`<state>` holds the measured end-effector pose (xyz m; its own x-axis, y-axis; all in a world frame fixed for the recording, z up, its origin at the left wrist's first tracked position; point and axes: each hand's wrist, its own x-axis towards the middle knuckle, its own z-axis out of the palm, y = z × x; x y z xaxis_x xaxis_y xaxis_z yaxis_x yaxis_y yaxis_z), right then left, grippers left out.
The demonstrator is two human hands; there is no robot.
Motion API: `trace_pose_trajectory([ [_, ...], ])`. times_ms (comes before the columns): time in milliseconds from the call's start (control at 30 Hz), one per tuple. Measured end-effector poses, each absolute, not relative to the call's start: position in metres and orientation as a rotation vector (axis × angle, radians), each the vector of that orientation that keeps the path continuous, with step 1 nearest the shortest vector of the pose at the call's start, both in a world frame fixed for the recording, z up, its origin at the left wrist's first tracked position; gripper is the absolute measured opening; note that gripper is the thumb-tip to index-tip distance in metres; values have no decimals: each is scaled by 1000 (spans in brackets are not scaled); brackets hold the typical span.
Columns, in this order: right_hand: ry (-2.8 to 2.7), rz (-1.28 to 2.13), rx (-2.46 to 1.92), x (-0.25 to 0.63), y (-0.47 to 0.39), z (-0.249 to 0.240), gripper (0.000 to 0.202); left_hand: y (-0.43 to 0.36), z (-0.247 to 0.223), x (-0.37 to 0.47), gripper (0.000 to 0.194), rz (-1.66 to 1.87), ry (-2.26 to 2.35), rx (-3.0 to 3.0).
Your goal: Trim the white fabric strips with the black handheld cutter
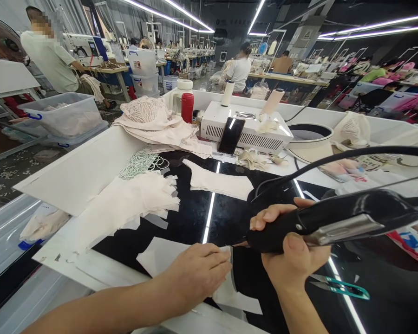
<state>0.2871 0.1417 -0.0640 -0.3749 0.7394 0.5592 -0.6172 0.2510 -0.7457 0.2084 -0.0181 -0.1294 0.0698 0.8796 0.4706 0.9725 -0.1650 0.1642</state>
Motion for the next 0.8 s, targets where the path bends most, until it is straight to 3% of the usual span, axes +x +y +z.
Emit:
trace_pose_trajectory([
  [800, -1382, 1440, -100, 290, 138, -71, 36, -14, -130, 208, 16, -601, -1775, -2140],
])
